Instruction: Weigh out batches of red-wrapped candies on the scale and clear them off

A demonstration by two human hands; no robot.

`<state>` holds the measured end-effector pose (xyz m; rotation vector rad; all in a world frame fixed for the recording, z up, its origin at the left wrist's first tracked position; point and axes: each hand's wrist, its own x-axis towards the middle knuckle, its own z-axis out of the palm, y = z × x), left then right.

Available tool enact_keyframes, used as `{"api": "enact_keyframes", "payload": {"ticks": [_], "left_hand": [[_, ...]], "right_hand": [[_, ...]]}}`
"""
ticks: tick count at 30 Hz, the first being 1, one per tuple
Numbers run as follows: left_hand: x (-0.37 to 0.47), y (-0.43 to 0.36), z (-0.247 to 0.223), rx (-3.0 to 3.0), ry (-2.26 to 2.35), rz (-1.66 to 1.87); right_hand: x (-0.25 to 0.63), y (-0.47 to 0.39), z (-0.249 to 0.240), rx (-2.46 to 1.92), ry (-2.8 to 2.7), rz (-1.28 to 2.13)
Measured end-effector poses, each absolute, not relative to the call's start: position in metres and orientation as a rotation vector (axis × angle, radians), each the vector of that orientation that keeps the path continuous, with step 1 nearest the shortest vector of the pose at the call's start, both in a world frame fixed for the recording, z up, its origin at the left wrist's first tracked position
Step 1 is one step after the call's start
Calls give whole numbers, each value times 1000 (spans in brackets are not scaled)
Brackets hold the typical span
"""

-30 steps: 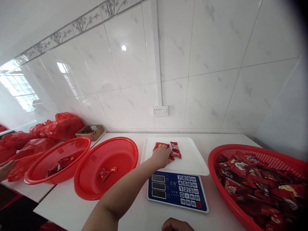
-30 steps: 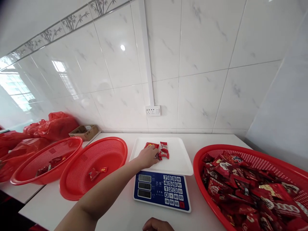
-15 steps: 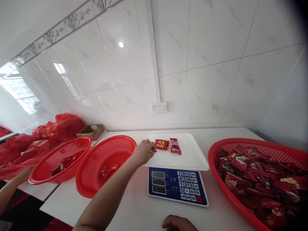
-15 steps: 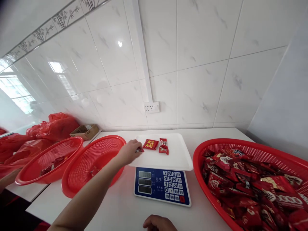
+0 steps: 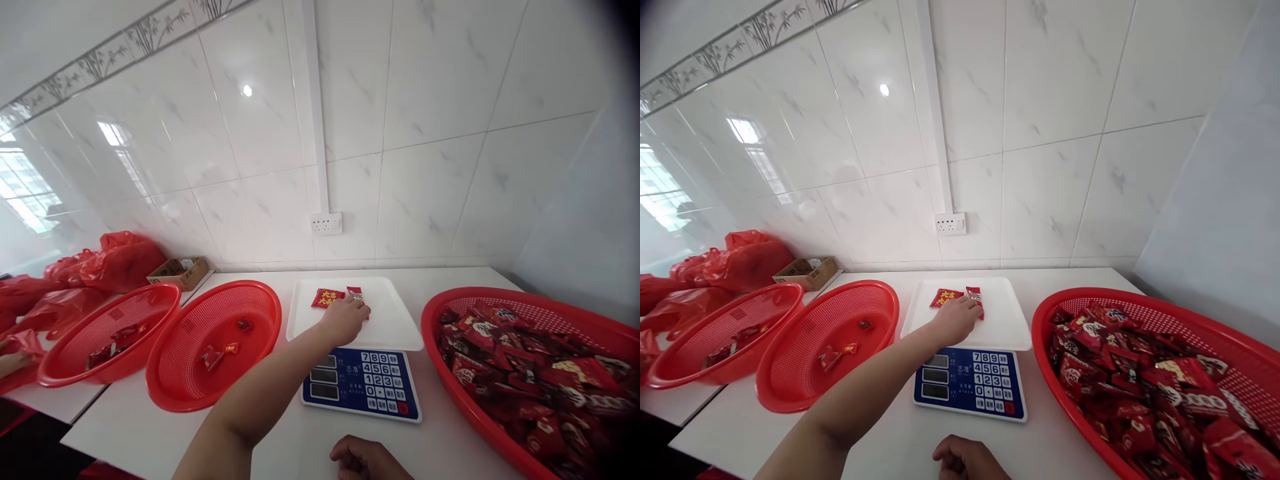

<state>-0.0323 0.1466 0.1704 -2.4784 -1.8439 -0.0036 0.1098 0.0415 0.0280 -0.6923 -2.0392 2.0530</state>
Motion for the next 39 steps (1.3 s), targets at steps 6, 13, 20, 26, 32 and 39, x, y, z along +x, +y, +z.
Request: {"api": "enact_keyframes", "payload": {"ticks": [6, 13, 20, 26, 32, 39], "left_hand": [[-25, 170, 163, -2423, -1886, 8], [-20, 200, 174, -2275, -2030, -25], [-12, 205, 164, -2400, -2013, 87], [-36, 179, 190, -2342, -2044, 42], [-127, 124, 235, -1987, -2358, 203], [-140, 104, 229, -2156, -2326, 274]], "right_hand": [[110, 41, 28, -698, -2130, 1971], [109, 42, 28, -674, -2192, 1897], [110, 40, 28, -679, -2174, 1893], [109, 37, 35, -742, -2158, 1894], [110, 38, 35, -724, -2190, 1899], [109, 40, 26, -701, -2152, 1969]]}}
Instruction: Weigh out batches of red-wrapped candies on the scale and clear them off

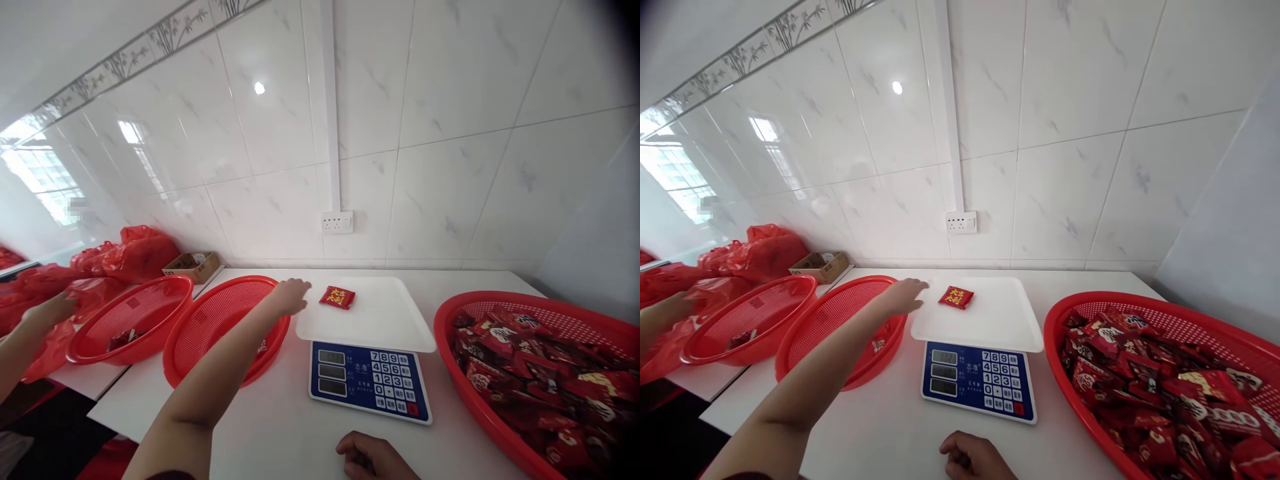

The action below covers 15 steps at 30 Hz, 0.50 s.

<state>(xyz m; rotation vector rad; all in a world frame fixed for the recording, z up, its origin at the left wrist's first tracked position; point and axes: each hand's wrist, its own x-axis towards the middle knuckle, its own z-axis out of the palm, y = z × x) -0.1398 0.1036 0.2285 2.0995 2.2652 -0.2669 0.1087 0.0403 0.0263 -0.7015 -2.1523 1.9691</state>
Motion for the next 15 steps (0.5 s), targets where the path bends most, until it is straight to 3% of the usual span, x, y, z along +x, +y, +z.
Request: {"api": "enact_keyframes", "payload": {"ticks": [7, 15], "left_hand": [[-101, 152, 188, 2306, 1968, -169], [-112, 140, 199, 2205, 2115, -113]], "right_hand": [[107, 37, 25, -790, -1992, 2034], [107, 35, 25, -791, -2002, 2012]]}}
